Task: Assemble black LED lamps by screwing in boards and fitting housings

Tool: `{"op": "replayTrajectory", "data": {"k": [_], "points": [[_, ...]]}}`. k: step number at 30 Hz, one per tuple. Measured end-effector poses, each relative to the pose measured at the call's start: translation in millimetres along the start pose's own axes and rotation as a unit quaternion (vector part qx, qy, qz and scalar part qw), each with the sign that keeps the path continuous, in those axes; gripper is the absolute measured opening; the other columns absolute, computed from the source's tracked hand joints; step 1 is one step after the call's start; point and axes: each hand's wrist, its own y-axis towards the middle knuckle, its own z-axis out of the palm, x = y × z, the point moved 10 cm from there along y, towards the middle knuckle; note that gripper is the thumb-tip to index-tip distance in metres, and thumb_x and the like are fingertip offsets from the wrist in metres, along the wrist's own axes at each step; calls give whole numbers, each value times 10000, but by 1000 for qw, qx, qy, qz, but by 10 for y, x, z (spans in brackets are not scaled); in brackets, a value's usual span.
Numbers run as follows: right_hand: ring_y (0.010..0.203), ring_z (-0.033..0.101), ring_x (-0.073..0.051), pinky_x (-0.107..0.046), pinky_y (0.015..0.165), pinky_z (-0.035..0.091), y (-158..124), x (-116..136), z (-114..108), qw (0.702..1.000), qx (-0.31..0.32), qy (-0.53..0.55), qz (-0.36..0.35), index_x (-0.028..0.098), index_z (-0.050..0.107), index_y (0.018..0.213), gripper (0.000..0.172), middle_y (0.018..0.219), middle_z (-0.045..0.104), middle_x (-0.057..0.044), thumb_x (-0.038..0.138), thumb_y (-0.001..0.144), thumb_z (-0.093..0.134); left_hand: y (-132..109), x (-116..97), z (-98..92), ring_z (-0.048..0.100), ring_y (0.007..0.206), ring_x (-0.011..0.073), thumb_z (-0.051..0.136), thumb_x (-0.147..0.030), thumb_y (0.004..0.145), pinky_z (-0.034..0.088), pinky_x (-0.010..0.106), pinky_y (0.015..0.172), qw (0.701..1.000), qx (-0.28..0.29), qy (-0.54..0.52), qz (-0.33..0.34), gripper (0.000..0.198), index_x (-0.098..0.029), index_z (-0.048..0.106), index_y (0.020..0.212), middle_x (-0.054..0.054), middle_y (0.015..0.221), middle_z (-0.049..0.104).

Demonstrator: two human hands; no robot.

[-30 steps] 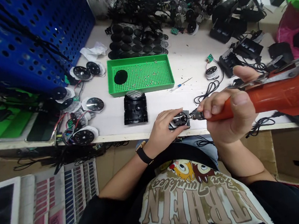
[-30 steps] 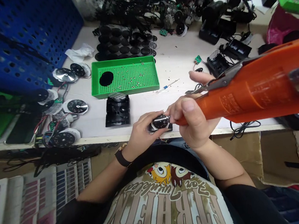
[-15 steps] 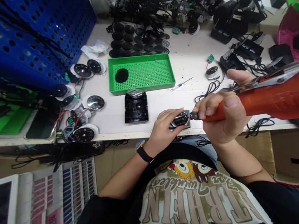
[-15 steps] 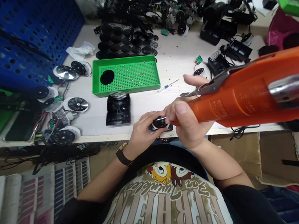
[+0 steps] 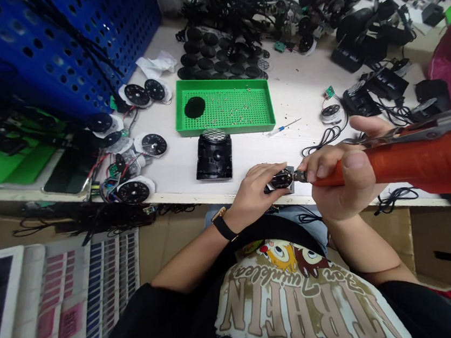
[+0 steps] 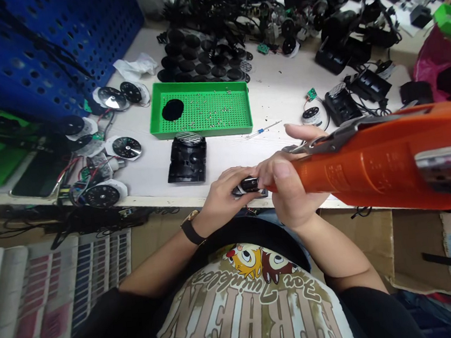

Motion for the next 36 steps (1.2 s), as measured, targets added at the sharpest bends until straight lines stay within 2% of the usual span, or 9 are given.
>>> {"op": "replayTrajectory", "data": {"k": [8, 11, 14, 17, 22, 28, 36], "points": [[362, 420, -111, -286, 449, 479, -22, 40, 97, 998, 33, 39, -23, 311, 606, 1058, 174, 537, 421, 113, 387, 923, 687, -7, -14, -15, 685, 1183, 243, 826, -290, 891, 533, 443, 1081, 1000, -14, -12, 14, 481, -223, 643, 1331, 92, 1247, 742], [367, 418, -116, -296, 444, 475, -42, 35, 111, 999, 36, 20, -20, 311, 611, 955, 134, 531, 413, 103, 416, 932, 692, -1, -26, -18, 686, 1170, 241, 829, -280, 886, 533, 428, 1068, 1000, -14, -16, 15, 480, -226, 645, 1326, 86, 1243, 743], [382, 420, -117, -305, 451, 477, -73, 2, 113, 999, 47, -4, -9, 271, 564, 740, 289, 520, 407, 83, 456, 929, 683, 17, -25, 9, 684, 1171, 245, 805, -304, 911, 525, 426, 1064, 1000, 4, -9, 0, 415, -234, 658, 1293, 79, 1240, 742], [415, 453, -109, -296, 479, 485, -99, -6, 85, 999, 52, 1, -9, 244, 534, 648, 371, 535, 437, 70, 436, 925, 689, 32, -37, 27, 678, 1178, 252, 764, -312, 945, 513, 436, 1068, 1000, 19, -6, -6, 353, -223, 663, 1272, 86, 1247, 738], [426, 451, -117, -302, 491, 487, -101, -16, 87, 998, 61, -22, 2, 250, 528, 692, 364, 554, 443, 76, 468, 930, 696, 34, -22, 34, 674, 1185, 256, 771, -309, 942, 513, 445, 1070, 1000, 21, -13, -14, 396, -233, 648, 1311, 82, 1258, 736], [439, 458, -111, -289, 504, 485, -102, -17, 122, 998, 64, -13, 11, 241, 501, 699, 364, 552, 445, 77, 445, 939, 684, 28, -40, 30, 671, 1185, 247, 757, -283, 950, 511, 437, 1073, 1000, 17, -9, -7, 333, -225, 667, 1264, 78, 1251, 735], [393, 425, -109, -290, 462, 466, -95, -16, 76, 999, 39, -26, -6, 260, 540, 886, 269, 544, 433, 106, 470, 914, 707, 30, -46, 19, 674, 1194, 254, 773, -293, 935, 513, 453, 1087, 1000, 17, -9, -9, 412, -242, 654, 1325, 82, 1261, 733]]}}
